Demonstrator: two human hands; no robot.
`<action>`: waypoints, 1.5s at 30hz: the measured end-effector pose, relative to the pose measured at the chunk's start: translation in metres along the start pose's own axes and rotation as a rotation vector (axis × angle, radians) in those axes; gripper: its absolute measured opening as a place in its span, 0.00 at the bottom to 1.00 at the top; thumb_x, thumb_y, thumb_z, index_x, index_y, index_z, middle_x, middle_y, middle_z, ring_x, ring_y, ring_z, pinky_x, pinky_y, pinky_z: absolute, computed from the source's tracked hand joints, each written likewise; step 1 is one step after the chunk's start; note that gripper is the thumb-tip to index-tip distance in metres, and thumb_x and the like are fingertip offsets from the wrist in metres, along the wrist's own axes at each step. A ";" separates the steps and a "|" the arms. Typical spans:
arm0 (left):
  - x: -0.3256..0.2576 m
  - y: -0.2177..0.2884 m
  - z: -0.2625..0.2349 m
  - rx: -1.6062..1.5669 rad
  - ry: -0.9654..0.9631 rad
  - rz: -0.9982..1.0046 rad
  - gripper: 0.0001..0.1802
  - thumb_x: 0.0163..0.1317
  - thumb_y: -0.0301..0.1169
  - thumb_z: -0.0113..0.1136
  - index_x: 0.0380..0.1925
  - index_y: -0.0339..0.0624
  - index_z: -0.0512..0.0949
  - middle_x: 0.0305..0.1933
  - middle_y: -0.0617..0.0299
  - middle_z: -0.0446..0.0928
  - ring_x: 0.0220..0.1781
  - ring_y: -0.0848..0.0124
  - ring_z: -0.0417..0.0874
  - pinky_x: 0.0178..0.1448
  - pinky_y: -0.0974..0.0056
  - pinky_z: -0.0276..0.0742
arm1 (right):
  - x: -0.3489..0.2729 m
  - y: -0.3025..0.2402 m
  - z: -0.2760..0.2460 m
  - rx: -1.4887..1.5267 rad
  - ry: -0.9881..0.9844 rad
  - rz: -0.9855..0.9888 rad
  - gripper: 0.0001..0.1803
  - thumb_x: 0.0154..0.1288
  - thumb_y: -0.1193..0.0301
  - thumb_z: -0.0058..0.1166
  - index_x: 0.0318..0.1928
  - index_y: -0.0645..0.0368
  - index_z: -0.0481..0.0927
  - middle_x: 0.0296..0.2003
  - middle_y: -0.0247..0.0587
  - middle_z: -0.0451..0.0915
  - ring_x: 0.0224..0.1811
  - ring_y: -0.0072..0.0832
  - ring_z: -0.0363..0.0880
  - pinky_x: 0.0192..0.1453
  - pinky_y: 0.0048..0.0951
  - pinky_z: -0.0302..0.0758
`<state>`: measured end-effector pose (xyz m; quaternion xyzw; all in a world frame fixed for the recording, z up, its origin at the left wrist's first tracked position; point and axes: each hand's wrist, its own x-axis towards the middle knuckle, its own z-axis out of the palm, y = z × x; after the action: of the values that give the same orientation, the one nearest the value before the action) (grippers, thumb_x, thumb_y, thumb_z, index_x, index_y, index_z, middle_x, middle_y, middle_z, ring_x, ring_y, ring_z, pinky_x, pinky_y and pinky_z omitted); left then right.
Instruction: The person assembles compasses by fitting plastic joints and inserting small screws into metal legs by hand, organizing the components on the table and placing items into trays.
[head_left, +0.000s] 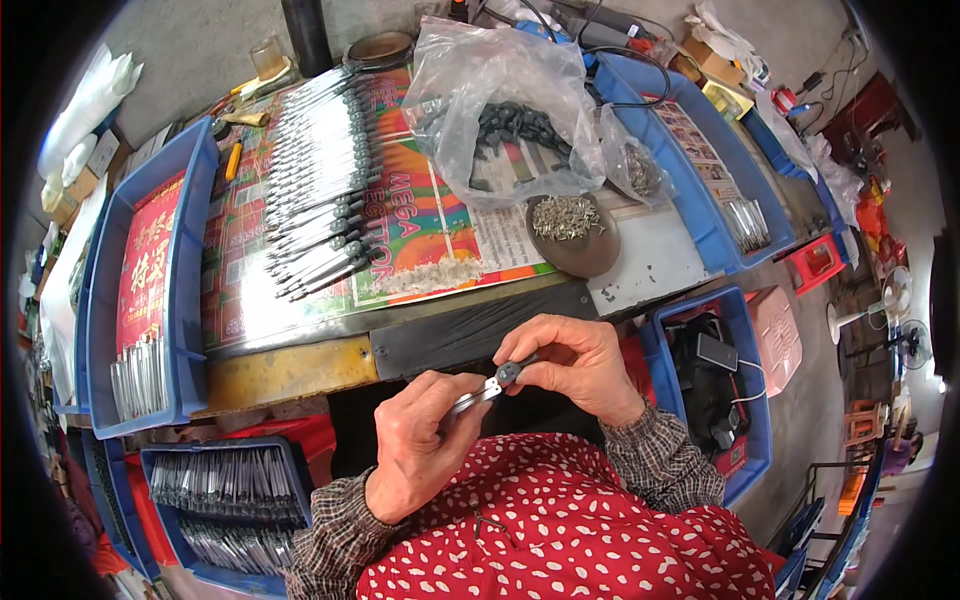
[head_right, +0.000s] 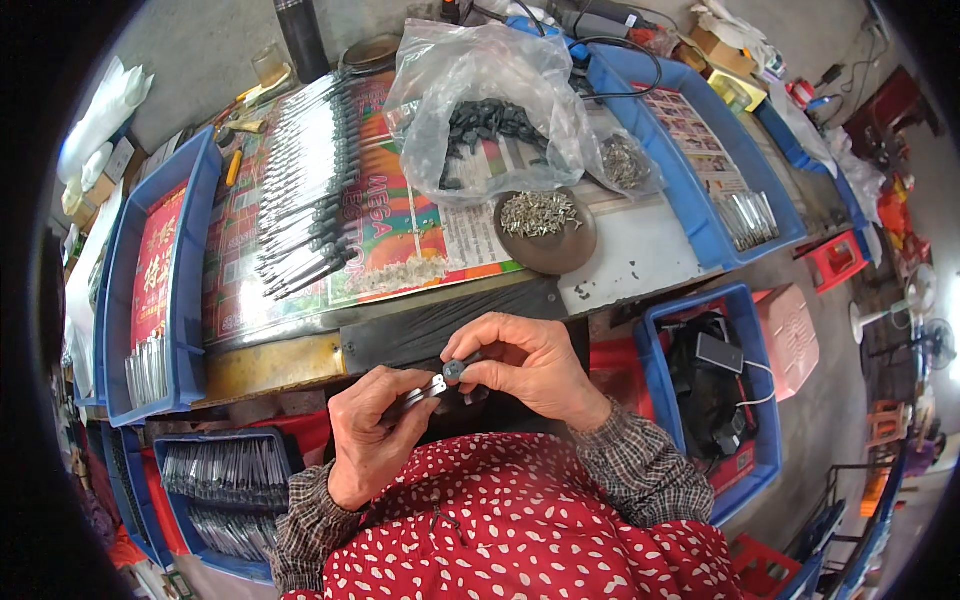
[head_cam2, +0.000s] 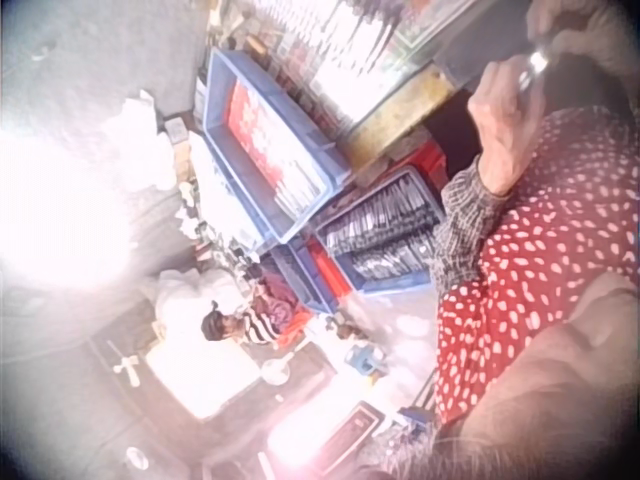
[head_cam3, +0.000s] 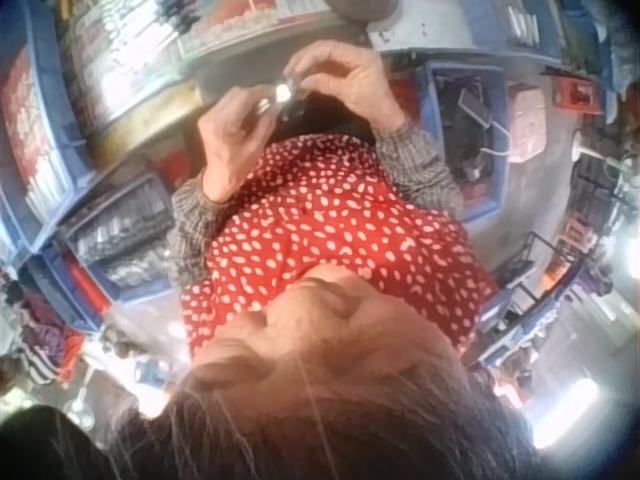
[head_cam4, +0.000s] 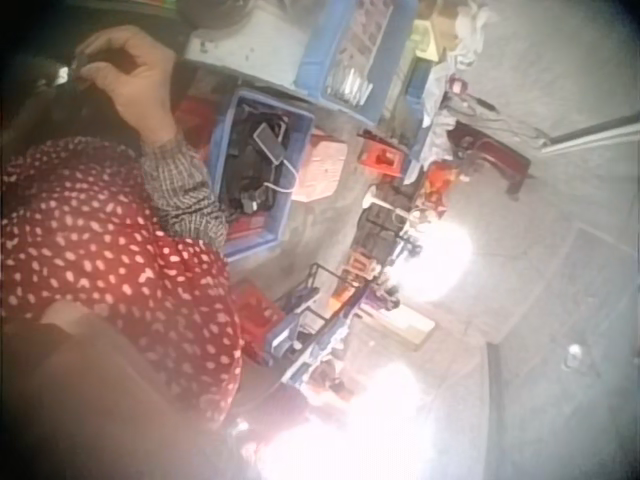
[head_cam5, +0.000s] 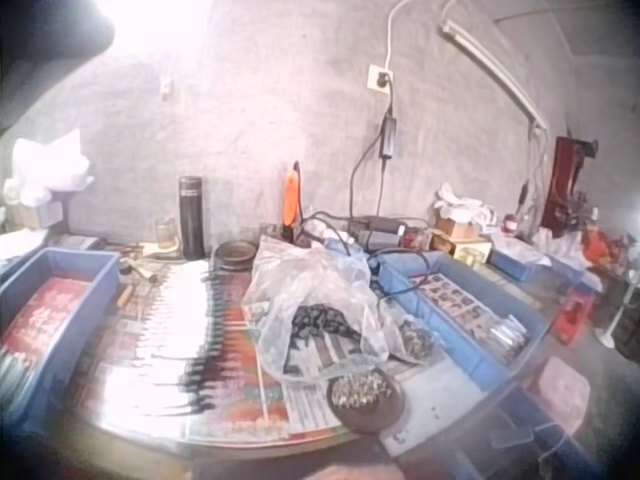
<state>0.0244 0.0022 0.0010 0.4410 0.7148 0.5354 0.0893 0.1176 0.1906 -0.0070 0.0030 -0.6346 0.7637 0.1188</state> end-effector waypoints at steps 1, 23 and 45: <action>0.000 0.000 0.000 -0.012 -0.001 -0.004 0.12 0.51 0.18 0.67 0.37 0.37 0.81 0.27 0.58 0.77 0.22 0.71 0.78 0.25 0.68 0.72 | 0.000 0.001 0.001 0.013 -0.001 0.006 0.08 0.62 0.85 0.57 0.43 0.67 0.78 0.45 0.46 0.79 0.41 0.26 0.81 0.42 0.26 0.83; -0.006 -0.009 0.005 0.035 0.002 -0.018 0.14 0.49 0.17 0.68 0.38 0.36 0.81 0.30 0.58 0.80 0.26 0.73 0.81 0.28 0.71 0.75 | -0.001 0.016 0.007 0.037 -0.031 0.105 0.09 0.60 0.84 0.59 0.42 0.67 0.81 0.41 0.40 0.78 0.41 0.23 0.80 0.42 0.22 0.82; -0.009 -0.014 0.012 0.138 0.069 0.057 0.14 0.48 0.18 0.70 0.37 0.38 0.80 0.29 0.57 0.79 0.28 0.62 0.82 0.29 0.63 0.77 | -0.008 0.021 0.011 -0.005 0.003 0.163 0.09 0.63 0.82 0.58 0.44 0.69 0.80 0.37 0.38 0.79 0.37 0.23 0.82 0.44 0.22 0.83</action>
<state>0.0296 0.0029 -0.0190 0.4478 0.7396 0.5021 0.0188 0.1195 0.1753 -0.0266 -0.0501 -0.6342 0.7694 0.0569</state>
